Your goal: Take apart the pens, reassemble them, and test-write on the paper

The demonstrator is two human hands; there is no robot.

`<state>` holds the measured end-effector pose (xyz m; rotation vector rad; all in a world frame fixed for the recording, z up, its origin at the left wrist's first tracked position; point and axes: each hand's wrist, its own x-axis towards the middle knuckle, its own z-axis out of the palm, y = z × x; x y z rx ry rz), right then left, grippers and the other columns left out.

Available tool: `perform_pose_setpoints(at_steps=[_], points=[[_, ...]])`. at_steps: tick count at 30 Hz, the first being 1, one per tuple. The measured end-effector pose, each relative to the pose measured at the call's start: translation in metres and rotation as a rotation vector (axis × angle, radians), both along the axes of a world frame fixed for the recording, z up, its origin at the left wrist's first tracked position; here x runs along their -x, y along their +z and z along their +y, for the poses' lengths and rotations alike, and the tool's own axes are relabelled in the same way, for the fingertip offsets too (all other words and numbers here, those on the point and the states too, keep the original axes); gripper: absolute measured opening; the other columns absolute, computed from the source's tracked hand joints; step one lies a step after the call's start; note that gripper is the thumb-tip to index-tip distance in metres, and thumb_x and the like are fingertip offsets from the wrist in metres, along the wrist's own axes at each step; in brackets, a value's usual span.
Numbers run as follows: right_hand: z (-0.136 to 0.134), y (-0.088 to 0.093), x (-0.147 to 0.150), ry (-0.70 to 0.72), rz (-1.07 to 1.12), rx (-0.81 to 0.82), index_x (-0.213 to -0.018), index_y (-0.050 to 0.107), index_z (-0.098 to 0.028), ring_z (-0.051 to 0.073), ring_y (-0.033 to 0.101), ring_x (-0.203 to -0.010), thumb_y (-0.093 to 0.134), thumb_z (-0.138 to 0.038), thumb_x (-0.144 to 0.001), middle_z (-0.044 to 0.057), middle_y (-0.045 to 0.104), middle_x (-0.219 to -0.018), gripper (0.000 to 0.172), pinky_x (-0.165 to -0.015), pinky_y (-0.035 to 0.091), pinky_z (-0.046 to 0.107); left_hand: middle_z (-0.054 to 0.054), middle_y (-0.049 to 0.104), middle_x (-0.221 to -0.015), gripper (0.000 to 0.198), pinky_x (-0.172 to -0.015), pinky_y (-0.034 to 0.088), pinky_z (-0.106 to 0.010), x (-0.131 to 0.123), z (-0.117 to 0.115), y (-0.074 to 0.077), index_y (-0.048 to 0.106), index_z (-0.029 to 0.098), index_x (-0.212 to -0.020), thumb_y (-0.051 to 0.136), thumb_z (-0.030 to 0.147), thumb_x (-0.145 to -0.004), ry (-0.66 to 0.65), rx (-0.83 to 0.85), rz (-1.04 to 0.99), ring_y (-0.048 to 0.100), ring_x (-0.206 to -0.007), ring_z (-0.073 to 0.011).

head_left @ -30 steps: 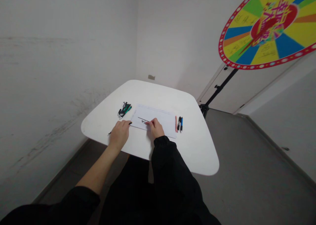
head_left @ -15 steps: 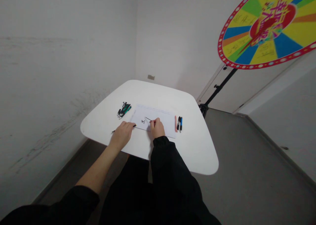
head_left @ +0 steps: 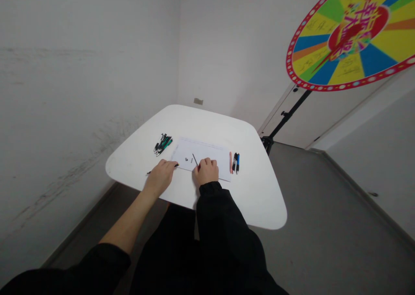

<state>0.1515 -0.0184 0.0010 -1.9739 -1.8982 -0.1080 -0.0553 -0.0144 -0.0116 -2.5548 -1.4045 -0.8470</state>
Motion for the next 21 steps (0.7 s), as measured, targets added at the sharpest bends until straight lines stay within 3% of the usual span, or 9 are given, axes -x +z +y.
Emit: perform_pose_setpoints(at_steps=[7, 13, 21], points=[[-0.0052, -0.0007, 0.0014, 0.049, 0.144, -0.048, -0.09, 0.067, -0.018, 0.036, 0.046, -0.107, 0.057, -0.026, -0.089, 0.019, 0.063, -0.107, 0.013, -0.084, 0.042, 0.049, -0.011, 0.074, -0.108, 0.026, -0.089, 0.053, -0.045, 0.0011, 0.0023, -0.0031, 0.064, 0.018, -0.119, 0.048, 0.017, -0.098, -0.026, -0.028, -0.027, 0.06, -0.099, -0.0289], [-0.0049, 0.0003, 0.0003, 0.041, 0.181, -0.052, -0.087, 0.067, -0.019, 0.034, 0.047, -0.106, 0.059, -0.028, -0.088, 0.017, 0.063, -0.104, 0.012, -0.086, 0.042, 0.047, -0.01, 0.074, -0.108, 0.025, -0.09, 0.053, -0.043, 0.0014, 0.0032, -0.0044, 0.064, 0.018, -0.119, 0.05, 0.016, -0.098, -0.024, -0.027, -0.027, 0.06, -0.099, -0.0283], [-0.0005, -0.0062, -0.0041, 0.023, 0.223, -0.202, -0.086, 0.065, -0.019, 0.029, 0.049, -0.099, 0.059, -0.026, -0.088, 0.013, 0.064, -0.096, 0.01, -0.087, 0.042, 0.043, -0.011, 0.071, -0.097, 0.016, -0.088, 0.053, -0.042, -0.0004, 0.0025, -0.0005, 0.065, 0.015, -0.108, 0.052, 0.021, -0.099, -0.082, -0.054, -0.096, 0.06, -0.094, -0.0264]])
